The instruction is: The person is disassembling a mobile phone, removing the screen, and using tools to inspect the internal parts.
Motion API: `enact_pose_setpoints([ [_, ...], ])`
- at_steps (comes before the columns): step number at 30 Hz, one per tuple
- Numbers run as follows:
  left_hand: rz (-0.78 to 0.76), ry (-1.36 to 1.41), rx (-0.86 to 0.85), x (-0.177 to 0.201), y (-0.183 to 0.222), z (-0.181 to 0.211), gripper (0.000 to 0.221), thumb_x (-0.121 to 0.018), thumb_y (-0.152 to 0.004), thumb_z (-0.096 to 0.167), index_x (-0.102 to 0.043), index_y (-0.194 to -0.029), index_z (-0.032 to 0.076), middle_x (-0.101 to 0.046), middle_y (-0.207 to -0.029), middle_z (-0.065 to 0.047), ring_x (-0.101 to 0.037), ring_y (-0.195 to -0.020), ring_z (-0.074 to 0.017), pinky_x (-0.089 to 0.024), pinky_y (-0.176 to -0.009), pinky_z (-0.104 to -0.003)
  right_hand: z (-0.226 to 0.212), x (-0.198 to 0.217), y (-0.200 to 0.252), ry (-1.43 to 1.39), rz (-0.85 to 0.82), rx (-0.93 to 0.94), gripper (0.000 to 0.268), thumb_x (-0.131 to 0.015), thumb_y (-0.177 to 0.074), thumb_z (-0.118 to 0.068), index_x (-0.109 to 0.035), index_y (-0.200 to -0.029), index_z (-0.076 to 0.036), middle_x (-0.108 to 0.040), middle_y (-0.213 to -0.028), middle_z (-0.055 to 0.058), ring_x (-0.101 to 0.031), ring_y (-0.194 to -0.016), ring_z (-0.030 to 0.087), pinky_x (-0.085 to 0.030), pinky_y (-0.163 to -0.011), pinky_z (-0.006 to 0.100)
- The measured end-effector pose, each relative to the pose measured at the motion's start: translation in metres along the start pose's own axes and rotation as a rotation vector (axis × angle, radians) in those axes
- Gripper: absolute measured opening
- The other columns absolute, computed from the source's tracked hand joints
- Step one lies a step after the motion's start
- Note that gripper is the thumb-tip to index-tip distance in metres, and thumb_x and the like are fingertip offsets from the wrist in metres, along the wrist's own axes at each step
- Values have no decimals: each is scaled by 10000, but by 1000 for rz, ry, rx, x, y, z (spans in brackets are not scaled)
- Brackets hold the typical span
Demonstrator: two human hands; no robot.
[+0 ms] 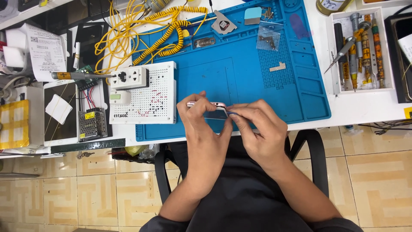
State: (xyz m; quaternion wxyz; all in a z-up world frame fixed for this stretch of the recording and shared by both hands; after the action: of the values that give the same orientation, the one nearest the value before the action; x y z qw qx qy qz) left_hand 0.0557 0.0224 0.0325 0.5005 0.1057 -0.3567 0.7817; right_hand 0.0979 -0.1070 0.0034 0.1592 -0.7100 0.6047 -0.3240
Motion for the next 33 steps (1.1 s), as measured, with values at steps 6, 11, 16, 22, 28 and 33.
enact_pose_setpoints([
  [6, -16, -2, 11, 0, 3, 1, 610, -759, -945, -170, -360, -1285, 141, -383, -1319, -204, -556, -1419, -440, -575, -1141, -532, -1, 1, 4, 29, 6, 4, 56, -754, -1059, 61, -764, -1111, 42, -778, -1084, 195, -832, -1022, 305, -681, -791, 327],
  [11, -5, -7, 9, 1, 0, 3, 584, -737, -944, -169, -358, -1270, 135, -404, -1286, -204, -547, -1397, -434, -548, -1162, -533, 6, -2, 9, 1, 5, 13, 70, -751, -1062, 53, -762, -1131, 52, -768, -1089, 207, -832, -1031, 328, -689, -920, 376],
  [16, -21, -23, -19, -3, -2, 6, 632, -686, -890, -252, -336, -1259, 122, -364, -1268, -197, -497, -1264, -377, -530, -1265, -553, 21, -7, 24, 41, -38, 1, 88, -752, -1067, 23, -770, -1151, 44, -766, -1098, 180, -812, -1046, 301, -678, -985, 375],
  [22, -88, -14, 30, 5, 3, -4, 624, -807, -932, -149, -394, -1311, 126, -434, -1355, -204, -549, -1463, -438, -517, -1207, -524, 20, -8, 23, 40, -68, -4, 81, -729, -1081, 21, -752, -1158, 37, -774, -1118, 185, -814, -1049, 294, -680, -969, 369],
  [28, -108, -26, 36, 12, 0, 7, 366, -724, -1101, 73, -406, -1274, 121, -466, -1364, -203, -518, -1486, -390, -485, -1176, -522, 20, -9, 28, 81, -123, -28, 78, -704, -1083, 52, -729, -1157, 51, -744, -1158, 194, -808, -1145, 328, -675, -960, 367],
  [33, -26, -51, 24, 6, 2, 8, 419, -763, -1096, 126, -384, -1274, 125, -470, -1312, -139, -529, -1423, -374, -529, -1109, -513, 23, -11, 34, 122, -96, 2, 50, -698, -1099, 41, -721, -1142, 31, -732, -1131, 182, -810, -1099, 305, -658, -872, 349],
])
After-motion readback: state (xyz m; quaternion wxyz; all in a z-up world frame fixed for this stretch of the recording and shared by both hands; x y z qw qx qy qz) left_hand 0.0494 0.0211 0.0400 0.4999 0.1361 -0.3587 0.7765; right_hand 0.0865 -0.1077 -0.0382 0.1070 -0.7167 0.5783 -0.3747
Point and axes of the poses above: each hand's wrist, its own y-axis away from the middle knuckle, its own x-axis out of the back of the hand, z = x × y, the point moved 7 cm from there along -y, towards the middle knuckle
